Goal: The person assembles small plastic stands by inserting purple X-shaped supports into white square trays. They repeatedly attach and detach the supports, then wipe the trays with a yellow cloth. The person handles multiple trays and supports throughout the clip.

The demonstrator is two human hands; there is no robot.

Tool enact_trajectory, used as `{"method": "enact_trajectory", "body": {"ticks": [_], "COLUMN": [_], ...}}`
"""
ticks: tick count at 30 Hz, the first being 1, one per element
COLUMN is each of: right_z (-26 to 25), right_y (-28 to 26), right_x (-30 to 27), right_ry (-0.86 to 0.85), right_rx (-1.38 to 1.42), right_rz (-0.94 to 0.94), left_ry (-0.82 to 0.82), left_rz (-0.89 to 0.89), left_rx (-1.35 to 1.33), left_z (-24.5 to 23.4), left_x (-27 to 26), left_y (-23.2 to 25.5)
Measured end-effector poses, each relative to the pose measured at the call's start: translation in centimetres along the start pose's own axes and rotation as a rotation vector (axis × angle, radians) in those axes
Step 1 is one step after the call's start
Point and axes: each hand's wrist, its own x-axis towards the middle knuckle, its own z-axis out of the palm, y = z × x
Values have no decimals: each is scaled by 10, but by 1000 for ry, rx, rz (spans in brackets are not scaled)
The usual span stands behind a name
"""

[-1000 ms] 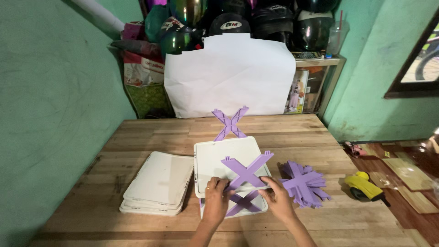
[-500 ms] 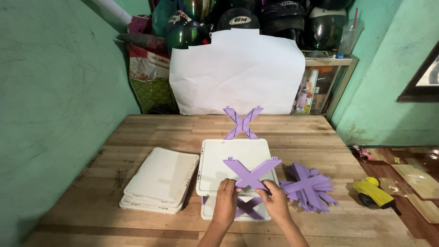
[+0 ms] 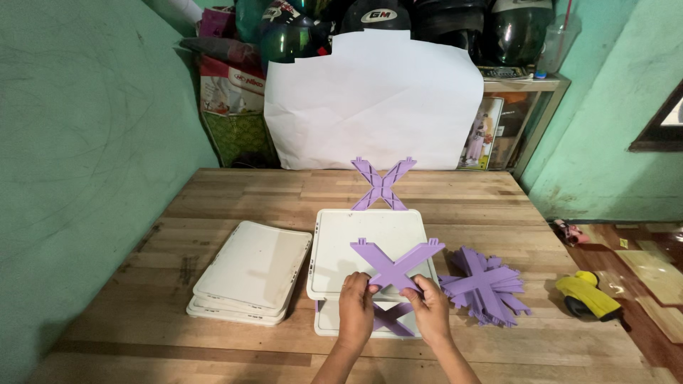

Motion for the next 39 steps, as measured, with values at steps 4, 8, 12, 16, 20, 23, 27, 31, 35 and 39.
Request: {"method": "enact_trajectory", "body": {"ticks": [4,8,12,16,20,23,27,31,35,39], "right_z": [0,0,-3,-3,-4,-7,-8,1,6,8], "right_y": [-1,-4,-7,-8,-9,-11,-17,-22,-21,-11], "right_x": [0,-1,-1,0,0,2,1,-5,-18,-18], "right_ry": [-20,-22,-26,-23,-51,-70,-96,27,179,131], "right_rx": [-20,-59,-78,-115,-165,-150,-113,-354,-427,-416], "right_rz": [5,-1,-14,-9,-11,-41,64,-234,-390,-385], "left_ry": [-43,-27,-30,-36,-61,-99,-150,16,69,21], "left_rz": [-87,-29,-68,-106,-126,-102,-172,68,204,217], "left_rx": [-48,-49,-104,-146,-140,-115,-46,234,322,327], "left_z": [-2,-3,0,1,-1,-5,-12,-10,-5,3], "left_x": [1,2,2,2,4,7,4,-10,-28,-20], "left_y": [1,-2,-4,-5,-3,-2,0,3,-2,-17]}}
